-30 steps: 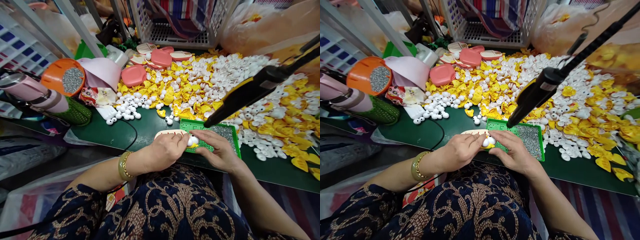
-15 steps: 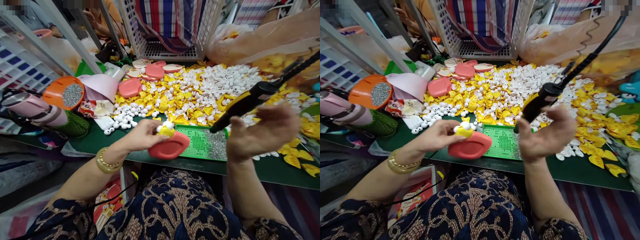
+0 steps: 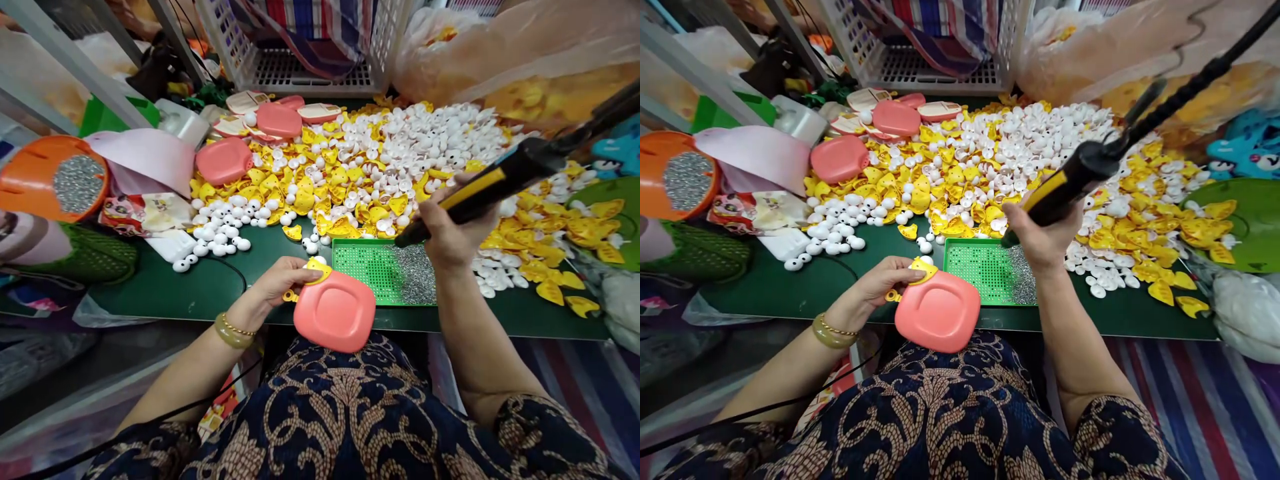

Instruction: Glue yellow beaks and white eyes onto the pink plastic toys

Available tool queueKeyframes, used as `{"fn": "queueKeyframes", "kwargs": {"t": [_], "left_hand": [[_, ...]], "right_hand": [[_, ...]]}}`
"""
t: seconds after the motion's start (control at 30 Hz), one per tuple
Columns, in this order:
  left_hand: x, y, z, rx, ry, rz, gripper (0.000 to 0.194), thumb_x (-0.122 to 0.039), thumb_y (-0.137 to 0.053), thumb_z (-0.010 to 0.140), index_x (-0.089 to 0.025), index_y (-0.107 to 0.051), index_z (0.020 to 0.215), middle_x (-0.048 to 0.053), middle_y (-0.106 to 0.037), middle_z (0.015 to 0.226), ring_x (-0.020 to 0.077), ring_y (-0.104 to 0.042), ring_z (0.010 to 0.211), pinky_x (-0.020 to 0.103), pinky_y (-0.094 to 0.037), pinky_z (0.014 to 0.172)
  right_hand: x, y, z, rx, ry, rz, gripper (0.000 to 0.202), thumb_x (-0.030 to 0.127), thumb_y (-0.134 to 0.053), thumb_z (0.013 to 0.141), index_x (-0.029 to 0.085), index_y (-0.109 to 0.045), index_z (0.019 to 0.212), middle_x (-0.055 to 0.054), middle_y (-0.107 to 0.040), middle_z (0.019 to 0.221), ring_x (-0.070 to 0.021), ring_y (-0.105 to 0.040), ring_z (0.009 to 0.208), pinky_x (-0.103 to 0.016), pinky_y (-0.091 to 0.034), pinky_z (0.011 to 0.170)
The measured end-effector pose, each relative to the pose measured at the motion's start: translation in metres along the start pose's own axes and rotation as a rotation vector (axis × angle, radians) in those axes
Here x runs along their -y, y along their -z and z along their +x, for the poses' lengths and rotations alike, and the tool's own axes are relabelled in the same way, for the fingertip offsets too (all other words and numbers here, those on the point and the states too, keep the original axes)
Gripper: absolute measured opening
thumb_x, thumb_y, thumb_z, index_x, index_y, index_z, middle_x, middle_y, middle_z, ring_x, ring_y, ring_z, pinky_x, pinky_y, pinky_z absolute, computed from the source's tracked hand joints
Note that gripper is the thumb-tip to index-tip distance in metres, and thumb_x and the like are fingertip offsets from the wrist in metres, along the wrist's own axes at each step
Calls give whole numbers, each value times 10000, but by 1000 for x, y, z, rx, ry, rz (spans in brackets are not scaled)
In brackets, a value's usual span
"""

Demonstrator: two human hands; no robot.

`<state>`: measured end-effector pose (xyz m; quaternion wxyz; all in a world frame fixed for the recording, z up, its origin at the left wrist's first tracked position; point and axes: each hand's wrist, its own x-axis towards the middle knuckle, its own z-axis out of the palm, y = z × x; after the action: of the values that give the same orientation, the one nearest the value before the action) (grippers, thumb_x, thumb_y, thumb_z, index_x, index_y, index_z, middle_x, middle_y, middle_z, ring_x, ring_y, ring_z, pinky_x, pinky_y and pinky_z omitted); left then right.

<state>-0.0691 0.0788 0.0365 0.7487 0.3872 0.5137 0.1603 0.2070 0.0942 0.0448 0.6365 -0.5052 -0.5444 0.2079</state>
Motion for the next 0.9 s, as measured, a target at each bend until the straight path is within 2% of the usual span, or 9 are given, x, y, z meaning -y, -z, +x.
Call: {"fn": "queueKeyframes", "kwargs": {"t": [0.1,0.17,0.23,0.33,0.5,0.63,0.8,0.9], "left_hand": [[8,-12,18,99,47,-38,268,-311,-808,587,-90,-675,664,16,-606,542,68,-496,435,160,-336,414],[10,-18,26,130,47,-32,254,-297,-809,591,-90,-668,632,12,-591,513,62,-475,417,157,-319,400],[11,-22,30,130,29,-10,251,-295,-809,600,-95,-657,602,-6,-558,472,50,-433,390,151,-280,377],[10,-22,30,128,22,13,241,-291,-806,619,-101,-659,605,-18,-546,466,41,-410,383,151,-260,371],[12,-19,29,140,18,32,244,-301,-793,643,-87,-683,677,4,-584,529,58,-464,427,168,-294,407],[13,-19,29,147,5,43,251,-314,-787,653,-88,-684,692,3,-584,544,61,-471,444,172,-300,425],[11,-21,27,155,-5,33,234,-297,-782,665,-97,-662,654,-20,-546,511,41,-415,415,168,-261,410],[10,-22,25,164,-4,24,222,-278,-770,685,-99,-647,644,-28,-534,497,36,-403,401,168,-250,403]], "right_hand": [[13,-7,-29,-37,2,58,550,597,-643,776,285,-494,1203,21,-524,693,-164,-562,558,-343,-491,540],[14,-13,-41,47,-19,134,556,582,-667,762,302,-487,1207,39,-503,650,-146,-525,505,-316,-459,497],[11,-17,-47,102,-40,191,660,592,-704,722,329,-434,1263,50,-492,644,-139,-499,483,-305,-441,480],[5,-22,-51,134,-72,180,797,661,-672,705,347,-329,1353,53,-468,643,-141,-482,476,-303,-429,475],[0,-28,-54,154,-99,42,798,741,-514,749,334,-283,1396,54,-406,608,-144,-440,462,-315,-429,493],[-5,-30,-56,131,-103,100,770,677,-578,749,337,-312,1387,58,-422,607,-140,-437,454,-315,-426,495],[-9,-30,-57,101,-107,157,785,683,-631,714,344,-351,1365,62,-449,598,-142,-445,450,-309,-428,481],[-7,-30,-58,93,-101,204,781,615,-673,727,355,-340,1384,60,-472,605,-144,-459,454,-314,-433,486]]}}
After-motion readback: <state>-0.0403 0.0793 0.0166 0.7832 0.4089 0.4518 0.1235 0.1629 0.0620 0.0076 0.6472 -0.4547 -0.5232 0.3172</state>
